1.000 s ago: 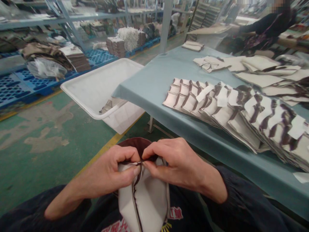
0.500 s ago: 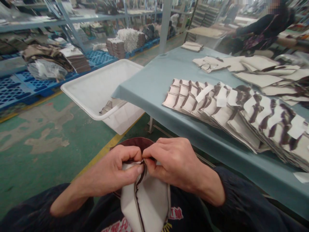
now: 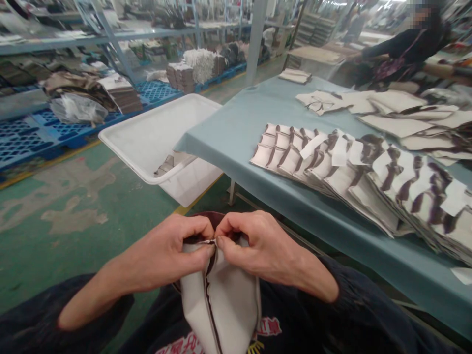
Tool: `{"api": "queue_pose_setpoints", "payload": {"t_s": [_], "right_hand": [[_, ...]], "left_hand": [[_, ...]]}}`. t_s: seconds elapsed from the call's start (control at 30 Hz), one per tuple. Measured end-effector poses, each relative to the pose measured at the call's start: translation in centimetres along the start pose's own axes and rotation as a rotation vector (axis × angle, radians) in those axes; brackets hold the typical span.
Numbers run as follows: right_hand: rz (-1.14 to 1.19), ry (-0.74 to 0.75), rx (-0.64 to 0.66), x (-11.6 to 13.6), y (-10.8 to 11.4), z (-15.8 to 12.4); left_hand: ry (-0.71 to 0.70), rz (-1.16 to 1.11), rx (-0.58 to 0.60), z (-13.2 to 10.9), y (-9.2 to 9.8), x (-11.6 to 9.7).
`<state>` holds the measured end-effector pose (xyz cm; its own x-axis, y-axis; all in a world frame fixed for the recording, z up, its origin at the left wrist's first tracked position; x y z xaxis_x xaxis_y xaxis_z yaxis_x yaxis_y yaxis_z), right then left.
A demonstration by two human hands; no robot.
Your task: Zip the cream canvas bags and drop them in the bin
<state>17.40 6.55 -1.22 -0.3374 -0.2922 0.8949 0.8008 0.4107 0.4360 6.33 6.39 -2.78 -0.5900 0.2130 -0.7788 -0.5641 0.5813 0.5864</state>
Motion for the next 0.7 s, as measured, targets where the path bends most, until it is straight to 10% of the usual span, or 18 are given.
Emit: {"api": "queue_pose_setpoints", "payload": {"t_s": [0.37,0.7], "right_hand": [[-0.203,0.060,0.051,-0.4,-0.8,1.4],[-0.085,0.086,-0.039,1.0,0.7,1.0]], "left_hand": [[-0.076,0.139,0.318,1.0,1.3,-0.8],[-0.342,0.305,-0.050,-0.1,2.7,-4.1]]}}
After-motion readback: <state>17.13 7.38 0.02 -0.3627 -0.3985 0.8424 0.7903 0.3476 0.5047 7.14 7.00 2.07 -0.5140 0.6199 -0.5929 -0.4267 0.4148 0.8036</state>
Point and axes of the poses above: each hand's wrist, its own z-axis towards the middle knuckle, its own y-axis out of the back of the hand, x = y × z, the point moved 10 cm from there along z, towards the middle knuckle, and after that the axes turned 2 degrees about z, right-handed, at the moved point
